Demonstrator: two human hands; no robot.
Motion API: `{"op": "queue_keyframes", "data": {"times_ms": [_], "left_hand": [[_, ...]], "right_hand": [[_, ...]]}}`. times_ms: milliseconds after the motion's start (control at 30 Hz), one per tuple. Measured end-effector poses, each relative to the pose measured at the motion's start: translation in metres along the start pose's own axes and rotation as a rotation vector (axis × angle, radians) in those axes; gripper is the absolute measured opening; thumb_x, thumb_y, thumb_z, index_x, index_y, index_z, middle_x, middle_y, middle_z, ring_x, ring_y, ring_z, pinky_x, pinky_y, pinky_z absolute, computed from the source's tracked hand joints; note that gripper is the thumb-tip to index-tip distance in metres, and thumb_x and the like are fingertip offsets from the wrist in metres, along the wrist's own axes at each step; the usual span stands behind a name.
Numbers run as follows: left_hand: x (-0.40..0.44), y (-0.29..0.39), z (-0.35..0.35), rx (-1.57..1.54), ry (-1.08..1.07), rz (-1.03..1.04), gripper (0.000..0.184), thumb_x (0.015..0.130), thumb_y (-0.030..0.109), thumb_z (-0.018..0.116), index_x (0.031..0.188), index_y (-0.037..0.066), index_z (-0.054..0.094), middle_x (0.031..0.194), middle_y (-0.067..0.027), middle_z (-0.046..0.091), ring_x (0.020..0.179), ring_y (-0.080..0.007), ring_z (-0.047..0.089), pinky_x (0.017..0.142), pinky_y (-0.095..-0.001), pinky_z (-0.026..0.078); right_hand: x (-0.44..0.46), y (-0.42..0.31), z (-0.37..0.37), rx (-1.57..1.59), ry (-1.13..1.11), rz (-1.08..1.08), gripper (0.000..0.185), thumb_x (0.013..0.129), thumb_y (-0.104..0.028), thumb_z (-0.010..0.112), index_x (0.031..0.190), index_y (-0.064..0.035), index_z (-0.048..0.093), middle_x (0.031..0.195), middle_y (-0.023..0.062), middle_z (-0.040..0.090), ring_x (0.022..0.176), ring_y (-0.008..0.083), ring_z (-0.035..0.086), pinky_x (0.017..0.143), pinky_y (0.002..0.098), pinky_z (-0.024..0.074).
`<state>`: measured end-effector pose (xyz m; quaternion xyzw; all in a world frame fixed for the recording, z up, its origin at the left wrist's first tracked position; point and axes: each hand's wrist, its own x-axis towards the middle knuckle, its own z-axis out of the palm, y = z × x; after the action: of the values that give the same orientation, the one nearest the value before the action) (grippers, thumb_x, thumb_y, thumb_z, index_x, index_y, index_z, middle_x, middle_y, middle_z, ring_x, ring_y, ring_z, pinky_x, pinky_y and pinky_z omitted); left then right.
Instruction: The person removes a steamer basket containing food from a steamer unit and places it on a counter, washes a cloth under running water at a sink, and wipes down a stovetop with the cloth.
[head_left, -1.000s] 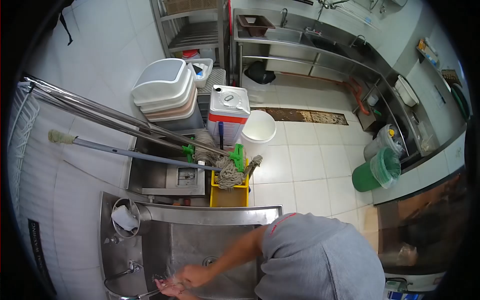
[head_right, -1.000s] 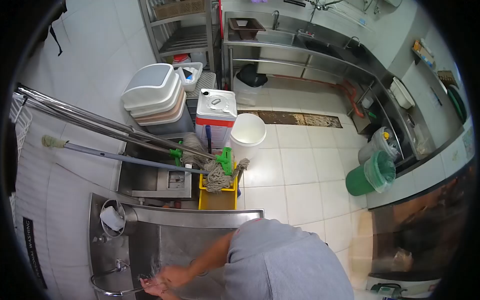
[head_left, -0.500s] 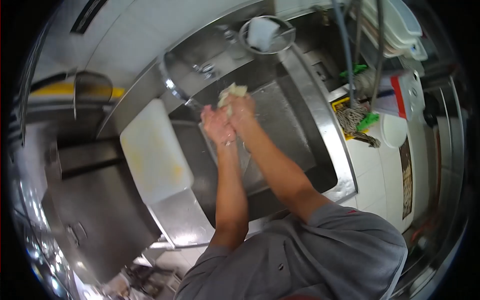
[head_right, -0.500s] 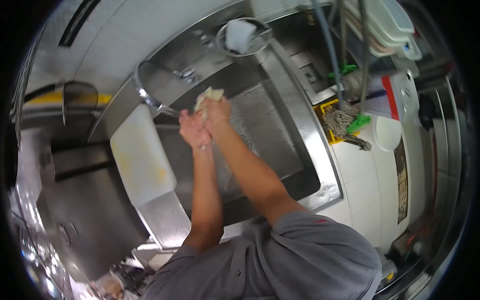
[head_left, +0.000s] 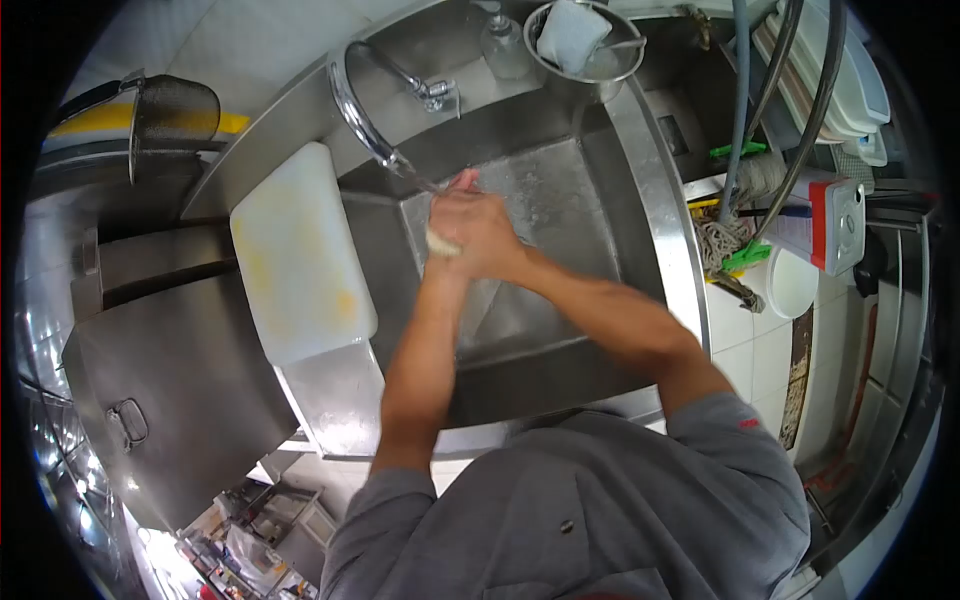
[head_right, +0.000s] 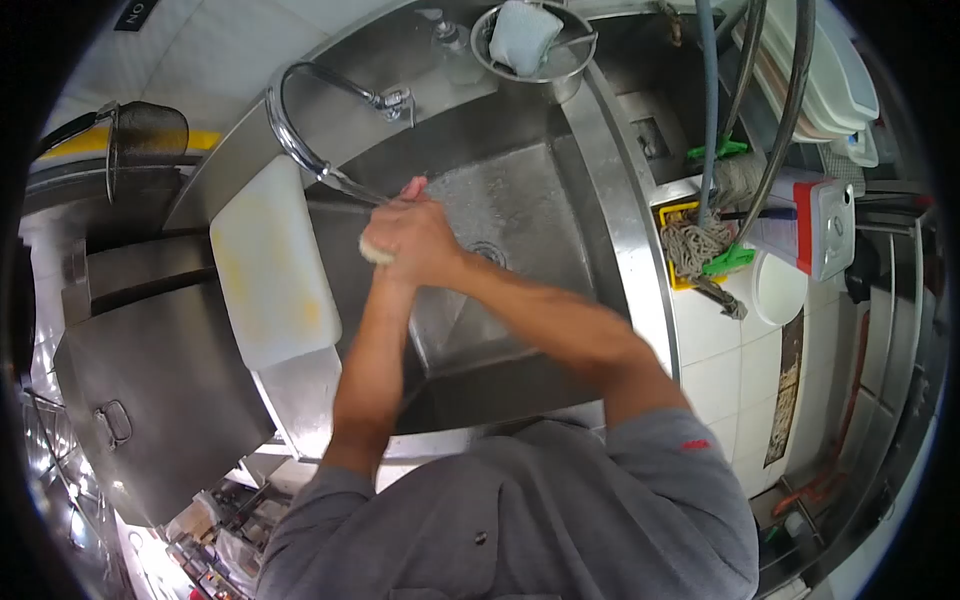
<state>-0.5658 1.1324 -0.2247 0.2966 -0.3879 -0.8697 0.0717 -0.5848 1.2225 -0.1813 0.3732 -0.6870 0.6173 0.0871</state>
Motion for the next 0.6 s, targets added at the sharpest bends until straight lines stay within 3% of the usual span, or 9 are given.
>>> {"op": "queue_keyframes", "data": {"times_ms": [33,67,100,133,267,333,400,467,600], "left_hand": [[-0.008,0.015,0.009,0.164,0.051,-0.207,0.017,0.092,0.023,0.052,0.097,0.008,0.054,0.054,0.0070,0.034,0.047,-0.0068,0.036,0.046,-0.0237,0.034],[-0.007,0.022,0.008,0.171,0.050,-0.210,0.017,0.092,0.023,0.052,0.097,0.008,0.054,0.054,0.0070,0.034,0.047,-0.0068,0.036,0.046,-0.0237,0.034],[-0.013,0.025,0.004,0.046,-0.127,-0.335,0.018,0.090,0.022,0.055,0.099,0.006,0.055,0.054,0.0057,0.035,0.046,-0.0070,0.035,0.044,-0.0243,0.031],[-0.016,0.025,0.004,-0.082,-0.311,-0.450,0.021,0.088,0.020,0.059,0.101,0.004,0.055,0.055,0.0045,0.035,0.045,-0.0072,0.033,0.042,-0.0249,0.027],[-0.024,0.034,0.018,0.111,-0.281,-0.485,0.017,0.090,0.018,0.056,0.096,0.002,0.055,0.051,0.0050,0.029,0.040,-0.0062,0.026,0.039,-0.0239,0.023],[-0.024,0.038,0.025,0.340,-0.228,-0.470,0.014,0.091,0.018,0.054,0.093,0.003,0.055,0.049,0.0056,0.027,0.037,-0.0050,0.023,0.036,-0.0237,0.023],[-0.022,0.036,0.030,0.374,-0.175,-0.445,0.014,0.091,0.017,0.053,0.092,0.003,0.055,0.049,0.0054,0.027,0.038,-0.0053,0.024,0.036,-0.0237,0.023],[-0.021,0.031,0.032,0.406,-0.130,-0.426,0.013,0.090,0.016,0.053,0.091,0.003,0.055,0.049,0.0053,0.027,0.038,-0.0056,0.024,0.036,-0.0238,0.023],[-0.012,0.023,0.020,0.278,-0.001,-0.326,0.013,0.089,0.017,0.055,0.089,0.003,0.054,0.049,0.0045,0.027,0.039,-0.0081,0.024,0.039,-0.0263,0.025]], "right_hand": [[-0.003,-0.011,-0.003,-0.044,-0.108,-0.243,0.017,0.056,-0.017,0.065,0.060,-0.0087,0.051,0.063,0.0031,0.052,0.059,0.0236,0.056,0.052,0.0351,0.0448],[-0.004,-0.016,-0.006,-0.097,-0.210,-0.493,0.016,0.057,-0.020,0.064,0.059,-0.0110,0.051,0.064,0.0018,0.053,0.060,0.0215,0.057,0.052,0.0350,0.0457],[-0.015,-0.021,-0.004,-0.089,-0.210,-0.474,0.016,0.057,-0.020,0.064,0.059,-0.0110,0.051,0.064,0.0018,0.053,0.060,0.0215,0.057,0.052,0.0350,0.0457],[-0.022,-0.022,-0.003,-0.072,-0.307,-0.597,0.015,0.058,-0.023,0.062,0.059,-0.0124,0.053,0.065,0.0012,0.053,0.061,0.0202,0.057,0.051,0.0338,0.0462],[-0.025,-0.021,0.001,0.050,-0.484,-0.928,0.015,0.058,-0.028,0.059,0.057,-0.0136,0.056,0.063,0.0008,0.055,0.058,0.0191,0.058,0.046,0.0331,0.0456],[-0.038,-0.014,0.001,-0.017,-0.552,-0.906,0.017,0.056,-0.029,0.060,0.054,-0.0126,0.054,0.058,0.0005,0.053,0.054,0.0189,0.057,0.043,0.0333,0.0446],[-0.046,-0.005,0.009,-0.081,-0.621,-0.893,0.020,0.054,-0.030,0.060,0.051,-0.0117,0.053,0.053,0.0001,0.051,0.049,0.0187,0.055,0.041,0.0336,0.0435],[-0.053,0.008,0.017,-0.119,-0.745,-1.061,0.018,0.052,-0.029,0.060,0.047,-0.0116,0.057,0.048,0.0015,0.053,0.044,0.0199,0.055,0.040,0.0347,0.0436],[-0.055,0.016,0.017,-0.258,-0.942,-1.041,0.010,0.057,-0.022,0.061,0.053,-0.0145,0.066,0.053,0.0017,0.061,0.053,0.0195,0.062,0.041,0.0354,0.0445]]}}
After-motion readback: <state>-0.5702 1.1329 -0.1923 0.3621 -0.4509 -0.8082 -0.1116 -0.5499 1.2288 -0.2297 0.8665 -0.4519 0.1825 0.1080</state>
